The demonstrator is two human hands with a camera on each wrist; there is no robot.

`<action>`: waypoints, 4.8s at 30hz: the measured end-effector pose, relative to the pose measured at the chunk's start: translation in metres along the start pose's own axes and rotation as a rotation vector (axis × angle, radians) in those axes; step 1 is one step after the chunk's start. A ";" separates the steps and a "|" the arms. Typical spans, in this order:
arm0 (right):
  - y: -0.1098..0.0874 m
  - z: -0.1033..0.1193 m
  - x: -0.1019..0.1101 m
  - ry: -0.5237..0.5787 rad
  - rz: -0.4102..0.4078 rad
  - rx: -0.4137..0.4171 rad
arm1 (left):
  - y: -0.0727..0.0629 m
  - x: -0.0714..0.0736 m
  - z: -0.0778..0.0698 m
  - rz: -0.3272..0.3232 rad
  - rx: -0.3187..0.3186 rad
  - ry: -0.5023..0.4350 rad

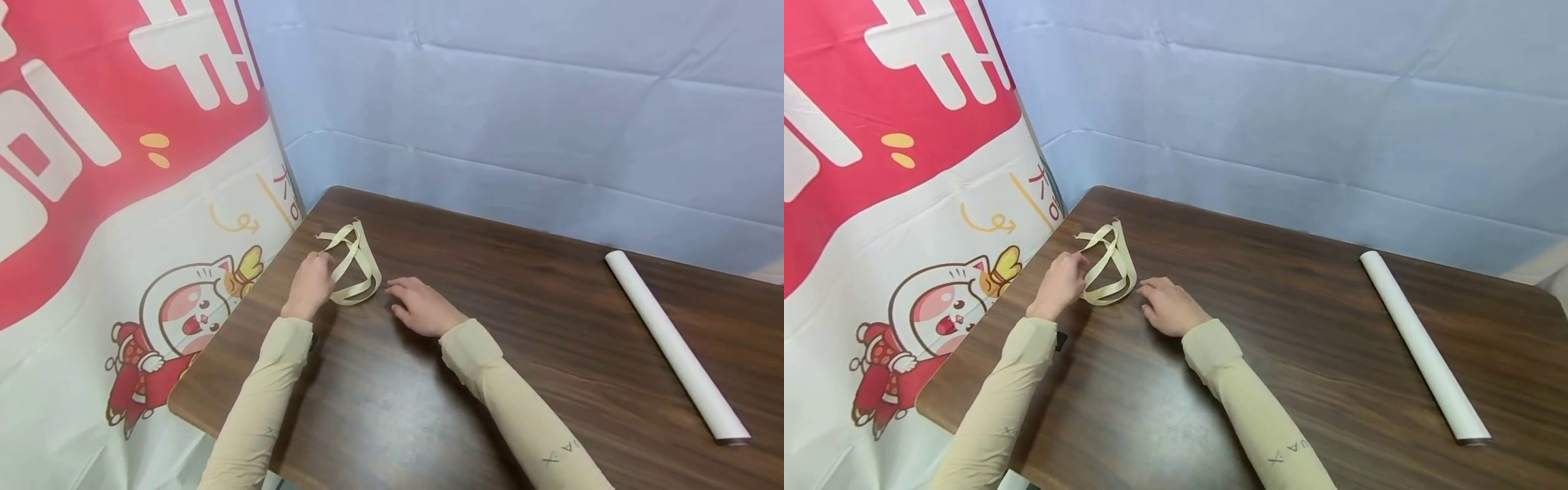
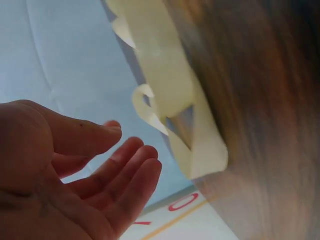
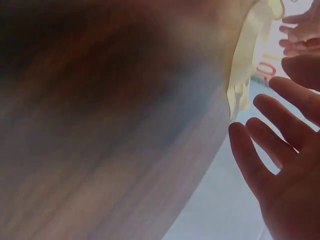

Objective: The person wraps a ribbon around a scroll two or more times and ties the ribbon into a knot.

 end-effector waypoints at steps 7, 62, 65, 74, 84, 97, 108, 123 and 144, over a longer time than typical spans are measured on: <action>0.012 0.015 -0.023 -0.032 0.135 0.039 | 0.001 -0.011 0.007 0.068 -0.019 0.035; -0.013 -0.018 -0.014 -0.298 0.043 -0.068 | -0.035 -0.069 -0.036 0.335 -0.363 0.137; -0.017 -0.023 -0.013 -0.305 0.051 -0.098 | -0.035 -0.069 -0.037 0.330 -0.375 0.149; -0.027 -0.027 -0.003 -0.310 0.011 -0.134 | -0.031 -0.066 -0.041 0.281 -0.376 0.205; -0.048 -0.054 0.008 -0.333 0.034 -0.354 | -0.026 -0.067 -0.041 0.237 -0.347 0.245; -0.075 -0.073 0.012 -0.245 0.111 -0.476 | -0.025 -0.067 -0.045 0.210 -0.330 0.271; -0.101 -0.086 0.016 -0.199 0.126 -0.506 | -0.023 -0.069 -0.043 0.229 -0.310 0.283; -0.133 -0.104 0.021 -0.026 0.120 -0.569 | -0.014 -0.069 -0.040 0.247 -0.252 0.268; -0.179 -0.116 0.032 -0.018 0.112 -0.645 | -0.009 -0.066 -0.024 0.290 -0.111 0.246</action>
Point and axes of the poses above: each hand's wrist, its own y-axis towards the middle knuckle, its own x-axis out of the back of the hand, z = x × y, the point moved 9 cm from there along y, towards the middle knuckle, and after that the axes turned 12 degrees about x, right-handed, at the moved point
